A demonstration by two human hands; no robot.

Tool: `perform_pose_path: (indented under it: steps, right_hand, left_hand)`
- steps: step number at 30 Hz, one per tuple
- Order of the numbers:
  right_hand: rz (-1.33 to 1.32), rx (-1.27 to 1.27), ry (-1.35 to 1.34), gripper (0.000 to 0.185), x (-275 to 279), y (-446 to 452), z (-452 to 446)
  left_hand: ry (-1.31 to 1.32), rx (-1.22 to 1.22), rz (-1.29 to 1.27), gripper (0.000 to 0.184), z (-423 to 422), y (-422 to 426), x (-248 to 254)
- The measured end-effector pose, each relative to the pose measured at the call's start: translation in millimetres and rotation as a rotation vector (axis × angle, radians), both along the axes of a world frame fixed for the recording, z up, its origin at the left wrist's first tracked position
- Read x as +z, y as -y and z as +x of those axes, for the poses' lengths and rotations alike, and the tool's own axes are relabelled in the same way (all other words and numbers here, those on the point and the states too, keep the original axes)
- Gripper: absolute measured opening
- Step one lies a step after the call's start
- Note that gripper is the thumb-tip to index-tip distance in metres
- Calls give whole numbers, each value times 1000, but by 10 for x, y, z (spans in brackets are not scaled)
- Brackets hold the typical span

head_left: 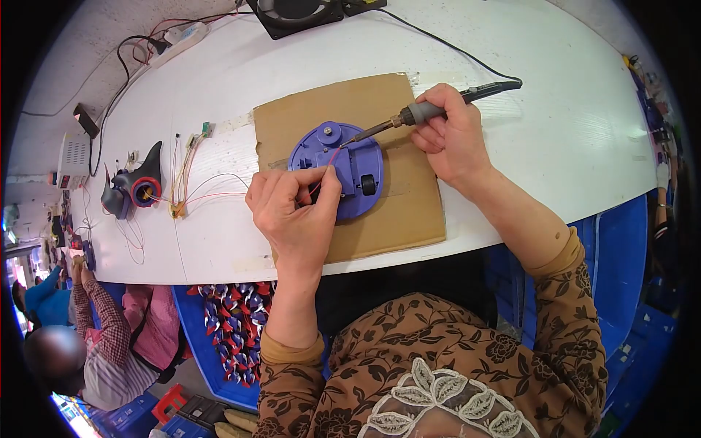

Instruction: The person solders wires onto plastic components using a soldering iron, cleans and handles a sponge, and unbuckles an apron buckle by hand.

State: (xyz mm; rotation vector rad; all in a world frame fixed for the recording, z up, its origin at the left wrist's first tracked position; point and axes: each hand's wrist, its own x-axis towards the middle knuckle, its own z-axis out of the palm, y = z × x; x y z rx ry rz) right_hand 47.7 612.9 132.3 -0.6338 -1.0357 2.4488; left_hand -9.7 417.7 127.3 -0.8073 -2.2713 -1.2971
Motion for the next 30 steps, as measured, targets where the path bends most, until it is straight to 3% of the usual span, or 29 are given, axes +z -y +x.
perform_pose_path:
  steps: [30]
  right_hand:
    - [-80, -3, 0, 17, 13, -49, -13]
  left_hand:
    - [18, 10, -19, 13, 3, -12, 0]
